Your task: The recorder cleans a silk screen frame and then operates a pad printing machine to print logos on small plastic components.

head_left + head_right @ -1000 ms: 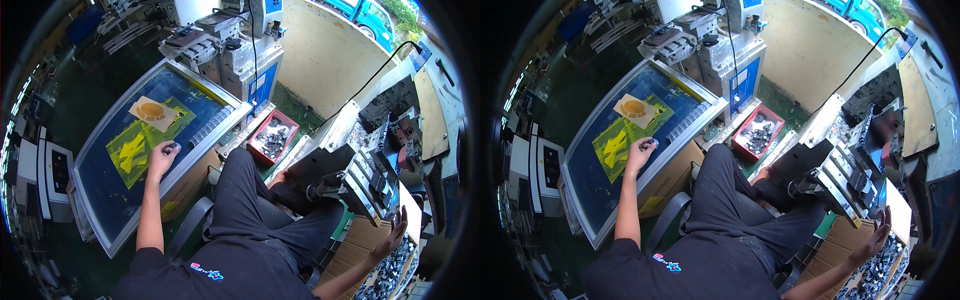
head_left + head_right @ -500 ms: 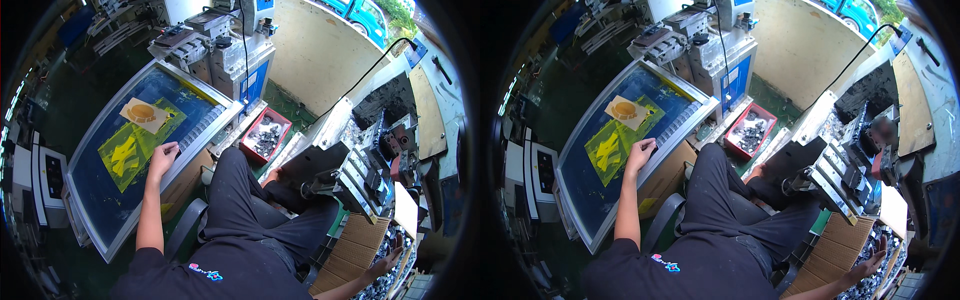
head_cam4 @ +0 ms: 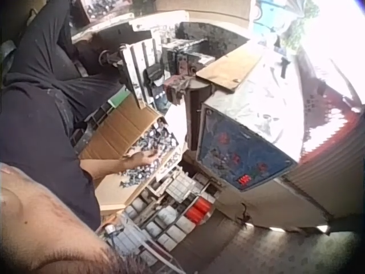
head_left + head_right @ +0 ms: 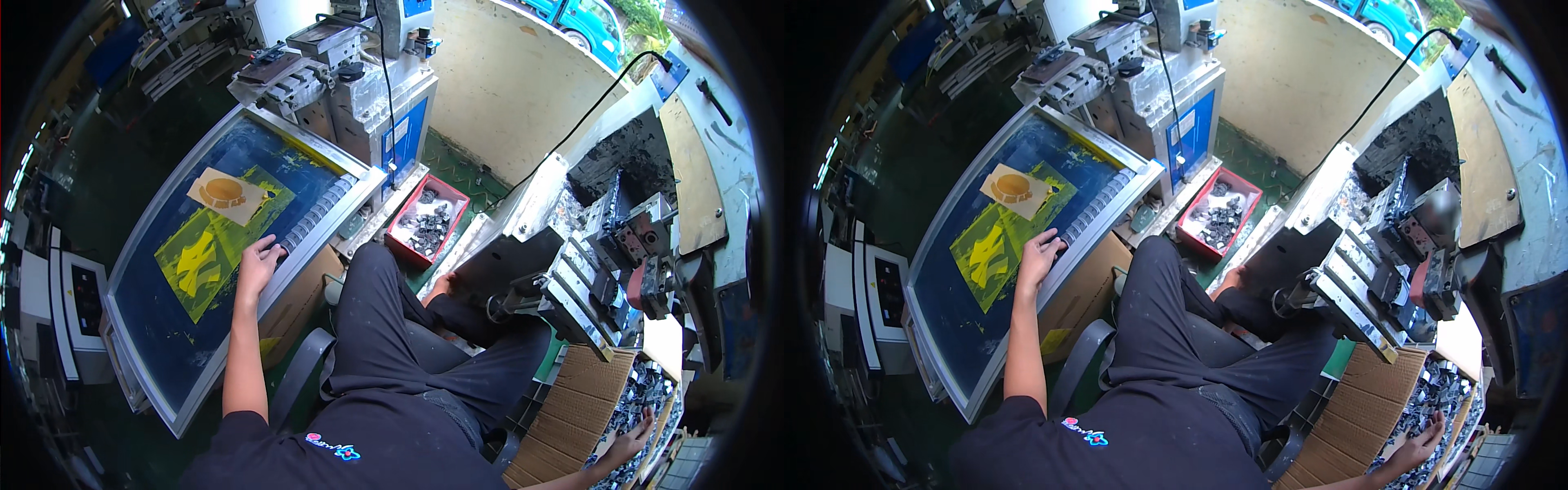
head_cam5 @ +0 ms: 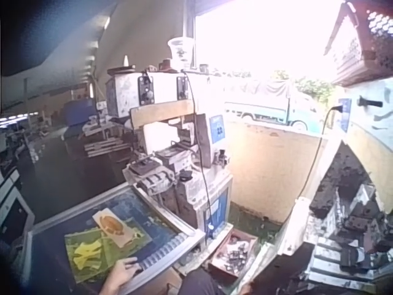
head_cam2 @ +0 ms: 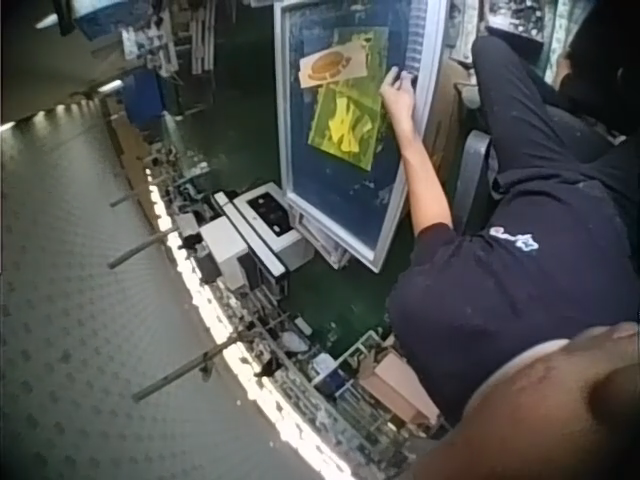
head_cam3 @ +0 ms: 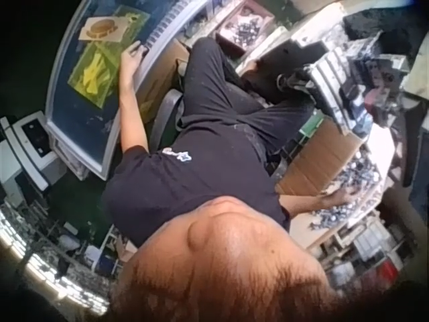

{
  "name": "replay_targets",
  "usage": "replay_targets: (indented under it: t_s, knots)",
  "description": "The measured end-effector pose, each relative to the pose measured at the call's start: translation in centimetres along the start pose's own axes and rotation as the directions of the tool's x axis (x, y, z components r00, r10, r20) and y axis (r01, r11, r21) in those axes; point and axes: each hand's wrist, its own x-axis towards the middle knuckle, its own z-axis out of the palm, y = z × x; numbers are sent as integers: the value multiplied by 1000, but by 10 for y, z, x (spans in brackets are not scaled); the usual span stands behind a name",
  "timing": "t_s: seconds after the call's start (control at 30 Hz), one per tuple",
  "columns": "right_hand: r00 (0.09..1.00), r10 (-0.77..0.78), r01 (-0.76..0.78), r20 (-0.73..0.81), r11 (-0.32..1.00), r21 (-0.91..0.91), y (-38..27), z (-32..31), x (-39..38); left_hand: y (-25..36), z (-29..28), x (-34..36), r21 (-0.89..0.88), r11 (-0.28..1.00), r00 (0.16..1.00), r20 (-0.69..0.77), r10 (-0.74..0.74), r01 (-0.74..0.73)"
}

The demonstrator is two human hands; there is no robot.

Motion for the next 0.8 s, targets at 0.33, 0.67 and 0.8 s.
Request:
replay_targets:
  t_s: [0.33,0.67,0.8]
  knots:
    - [927,276,-135,252,876,-464,73,-28,-25,-9,-5,-2,-35,999,999,-19,-33,32]
    - [948,292,-216,124,882,-419,37,-19,-30,84,11,-23,472,842,889,-221,401,-262]
    - [969,245,-220,31,912,-346,45,-10,-38,163,77,-47,250,811,828,-57,558,-529]
